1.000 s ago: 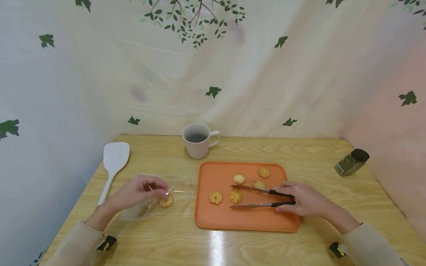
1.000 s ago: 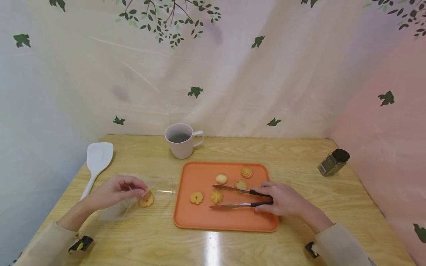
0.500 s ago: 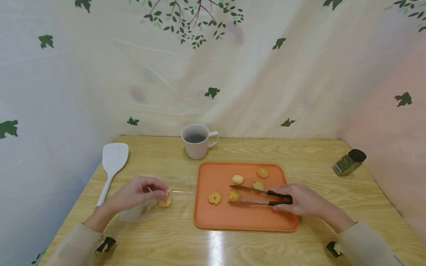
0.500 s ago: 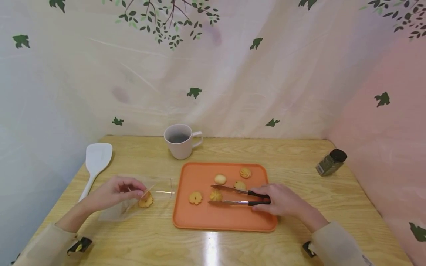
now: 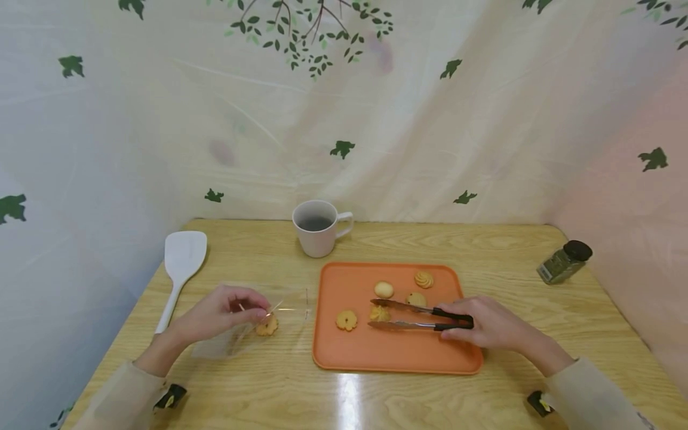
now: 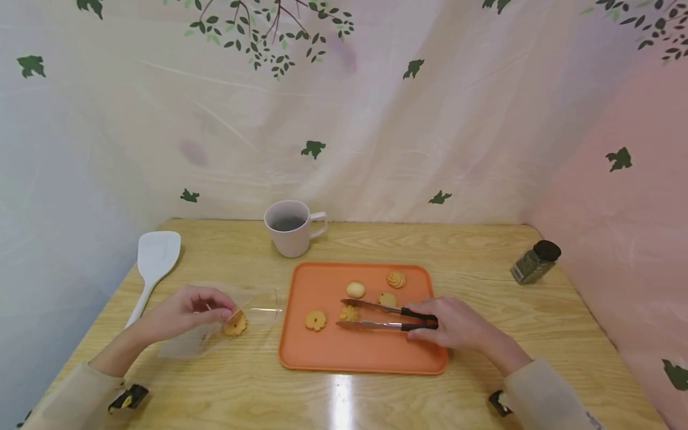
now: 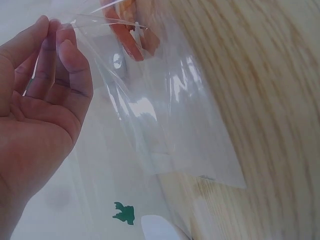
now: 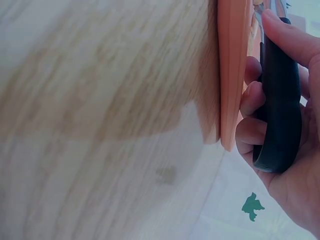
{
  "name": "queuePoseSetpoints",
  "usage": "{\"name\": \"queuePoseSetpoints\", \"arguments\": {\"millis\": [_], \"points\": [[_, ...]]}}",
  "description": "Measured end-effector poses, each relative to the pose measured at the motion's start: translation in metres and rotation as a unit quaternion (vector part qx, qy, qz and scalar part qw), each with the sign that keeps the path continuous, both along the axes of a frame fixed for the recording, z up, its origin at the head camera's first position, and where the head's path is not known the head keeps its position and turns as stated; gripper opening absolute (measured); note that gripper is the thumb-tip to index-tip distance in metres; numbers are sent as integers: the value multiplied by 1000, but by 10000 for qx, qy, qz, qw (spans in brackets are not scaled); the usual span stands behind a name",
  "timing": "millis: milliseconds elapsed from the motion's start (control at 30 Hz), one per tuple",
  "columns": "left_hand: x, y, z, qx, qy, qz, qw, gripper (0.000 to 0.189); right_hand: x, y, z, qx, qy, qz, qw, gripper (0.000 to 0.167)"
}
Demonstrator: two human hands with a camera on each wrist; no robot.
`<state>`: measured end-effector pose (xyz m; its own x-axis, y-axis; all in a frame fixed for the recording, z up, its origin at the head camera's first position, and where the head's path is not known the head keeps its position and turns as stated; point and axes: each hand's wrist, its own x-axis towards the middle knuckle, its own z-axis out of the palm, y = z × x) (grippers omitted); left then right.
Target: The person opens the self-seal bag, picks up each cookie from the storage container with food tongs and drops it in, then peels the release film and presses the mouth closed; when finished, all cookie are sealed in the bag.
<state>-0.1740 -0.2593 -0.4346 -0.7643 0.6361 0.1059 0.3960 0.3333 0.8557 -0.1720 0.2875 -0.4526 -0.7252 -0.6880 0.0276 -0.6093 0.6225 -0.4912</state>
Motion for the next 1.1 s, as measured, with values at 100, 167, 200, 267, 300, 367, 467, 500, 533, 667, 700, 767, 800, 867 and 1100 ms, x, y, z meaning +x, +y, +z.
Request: {"name": "queuePoseSetpoints", "arguments": {"millis": [100,167,200,267,300,367,467,500,533,667,700,767,800,867,1100], "points": [[0,1,0,14,53,-17,10000,12,1,1,-1,-39,40,20,10000,58],[0,1,1,7,86,-15,10000,12,1,1,-2,-40,108,23,9999,58],[0,1,1,3,107,-16,9999,12,1,2,-3,-29,154,25,9999,57],[-1,2,1,-10,135,-11,9999,12,2,2,-3,-3,238,19,9997,57],[-1,2,1,-28,147,1,9999,12,3,2,-4,14,259,12,9997,57],[-1,2,2,-54,138,17,9999,12,4,3,-3,36,298,-2,9996,57],[-1,2,2,-122,88,48,9999,12,5,4,-3,46,312,-37,9995,57],[-1,2,2,-142,60,54,9999,12,6,4,-2,59,315,-49,9995,57],[-1,2,2,-155,38,55,9999,12,6,4,-2,80,333,-58,9994,57],[-1,2,2,-163,2,36,9999,13,7,6,1,111,279,-89,9995,58],[-2,2,2,-165,6,30,9999,13,7,6,1,120,262,-96,9995,58],[-2,3,3,-171,14,34,9998,13,7,7,3,95,207,-89,9997,58],[-2,3,3,-172,5,39,9998,13,7,6,4,75,197,-79,9997,58],[-2,3,4,-185,7,44,9998,13,6,5,6,-4,106,-65,9999,56],[-2,4,4,-183,91,29,9998,11,3,-3,11,-15,62,1,10000,53]]}}
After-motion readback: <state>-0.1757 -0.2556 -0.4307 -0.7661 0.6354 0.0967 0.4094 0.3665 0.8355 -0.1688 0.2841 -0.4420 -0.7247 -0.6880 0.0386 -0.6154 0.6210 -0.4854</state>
